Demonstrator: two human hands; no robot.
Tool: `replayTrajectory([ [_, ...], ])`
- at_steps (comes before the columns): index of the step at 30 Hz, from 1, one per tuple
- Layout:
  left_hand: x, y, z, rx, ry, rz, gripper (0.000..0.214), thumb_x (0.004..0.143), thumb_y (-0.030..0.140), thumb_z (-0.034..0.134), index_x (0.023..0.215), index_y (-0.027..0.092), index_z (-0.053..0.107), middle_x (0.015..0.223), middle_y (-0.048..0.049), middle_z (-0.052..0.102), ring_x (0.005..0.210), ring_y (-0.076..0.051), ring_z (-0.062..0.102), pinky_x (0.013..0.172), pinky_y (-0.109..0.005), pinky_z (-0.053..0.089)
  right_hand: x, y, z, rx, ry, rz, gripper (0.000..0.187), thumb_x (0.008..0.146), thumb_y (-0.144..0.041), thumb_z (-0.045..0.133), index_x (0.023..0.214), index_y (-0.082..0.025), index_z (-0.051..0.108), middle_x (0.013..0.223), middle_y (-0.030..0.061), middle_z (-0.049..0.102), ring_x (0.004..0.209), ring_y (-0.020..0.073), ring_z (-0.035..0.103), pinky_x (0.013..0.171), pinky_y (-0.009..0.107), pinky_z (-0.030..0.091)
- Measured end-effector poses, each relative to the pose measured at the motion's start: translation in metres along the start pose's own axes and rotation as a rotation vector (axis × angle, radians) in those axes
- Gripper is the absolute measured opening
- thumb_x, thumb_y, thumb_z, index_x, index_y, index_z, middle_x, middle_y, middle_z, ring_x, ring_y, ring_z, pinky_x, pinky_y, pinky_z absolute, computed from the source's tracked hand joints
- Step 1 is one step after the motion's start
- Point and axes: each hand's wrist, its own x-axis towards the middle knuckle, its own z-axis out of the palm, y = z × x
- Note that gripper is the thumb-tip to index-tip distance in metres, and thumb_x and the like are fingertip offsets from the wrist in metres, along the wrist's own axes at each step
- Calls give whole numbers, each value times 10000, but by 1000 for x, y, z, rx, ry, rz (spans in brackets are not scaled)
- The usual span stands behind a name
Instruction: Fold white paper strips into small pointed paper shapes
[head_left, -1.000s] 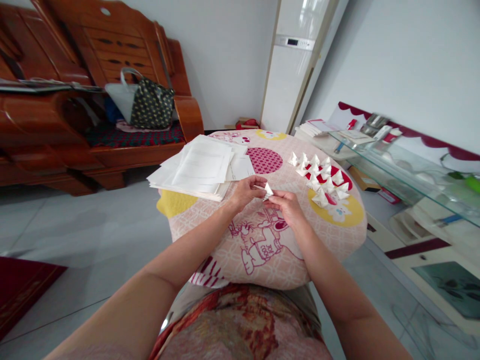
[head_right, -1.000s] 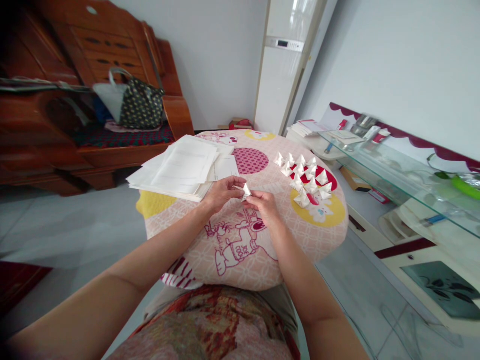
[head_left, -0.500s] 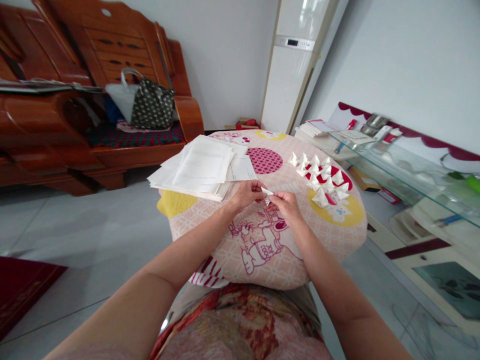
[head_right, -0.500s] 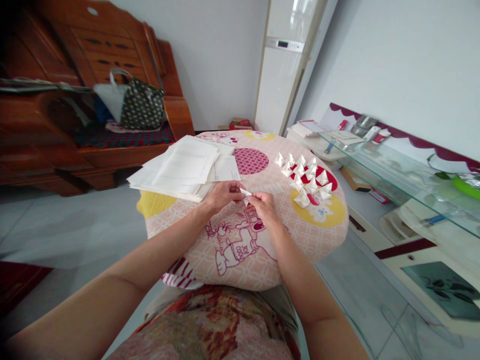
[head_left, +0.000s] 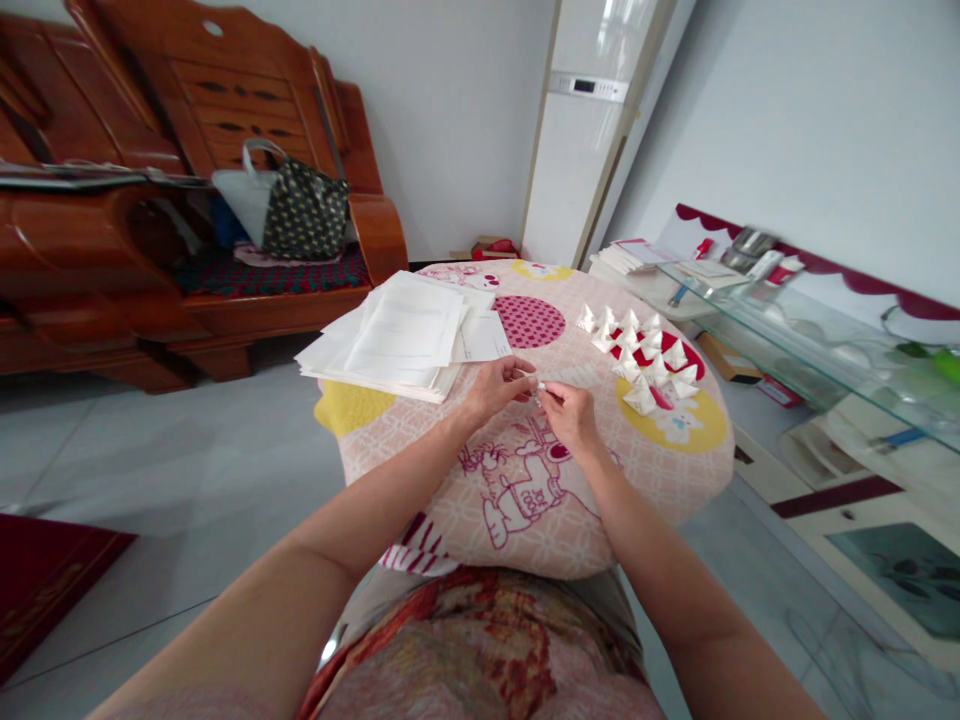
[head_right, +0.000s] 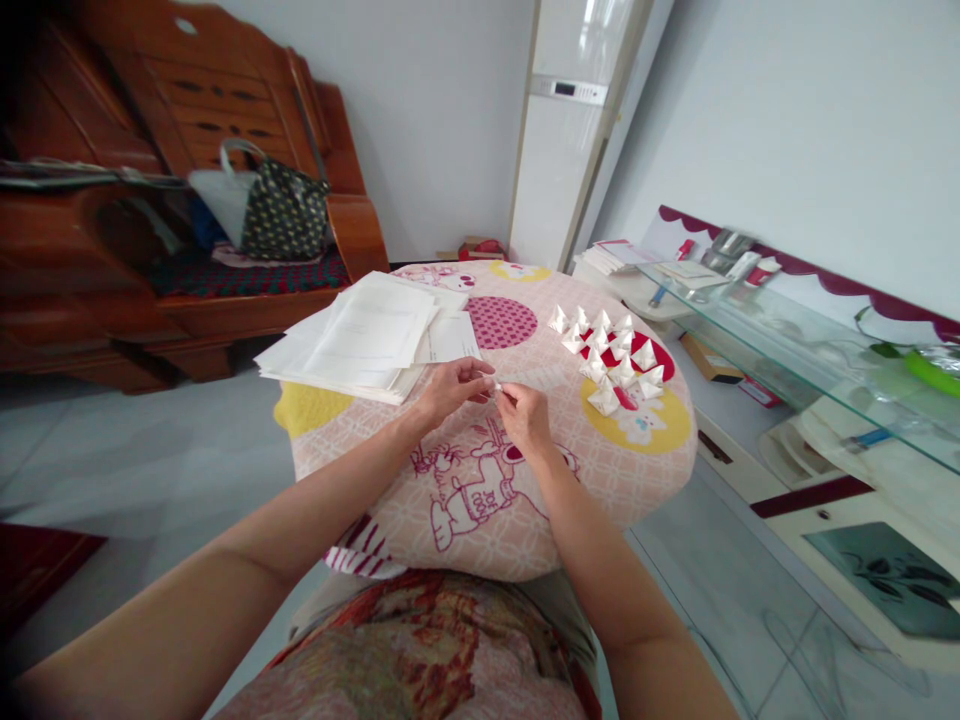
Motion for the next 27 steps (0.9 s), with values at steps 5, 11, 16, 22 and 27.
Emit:
replayTrajectory([
  [5,0,2,-2,-88,-3,-78,295,757,289,841,971,128,717,781,-27,700,696,-130,668,690,-272,581,-2,-7,2,42,-47,-27,210,835,-346,678,958,-237,808,762,10,747,612,189,688,587,281,540],
  [11,1,4,-7,-134,-51,-100,409,701,366,882,999,121,749,871,-55,733,760,-147,676,733,-288,571,-2,-6,2,198,-43,79,391,775,-378,738,1130,-228,800,865,29,789,604,209,714,569,321,586],
  [16,0,6,-7,-116,-131,-104,406,713,422,866,960,116,763,895,-67,735,798,-159,670,759,-300,566,-2,-6,3,175,-63,85,342,765,-373,752,1060,-213,814,732,14,758,564,205,703,533,304,569],
  [22,3,1,-10,-125,-152,-113,364,712,399,859,930,122,771,855,-58,731,761,-146,649,733,-289,549,-2,-3,3,222,-82,113,413,757,-390,761,1124,-205,797,719,12,760,555,196,705,527,299,580],
  [27,4,1,-13,-170,-180,-136,310,715,335,860,934,128,787,901,-77,752,789,-149,657,743,-284,547,0,1,1,284,-112,151,502,745,-436,779,1181,-187,775,718,13,765,545,188,710,519,297,594],
])
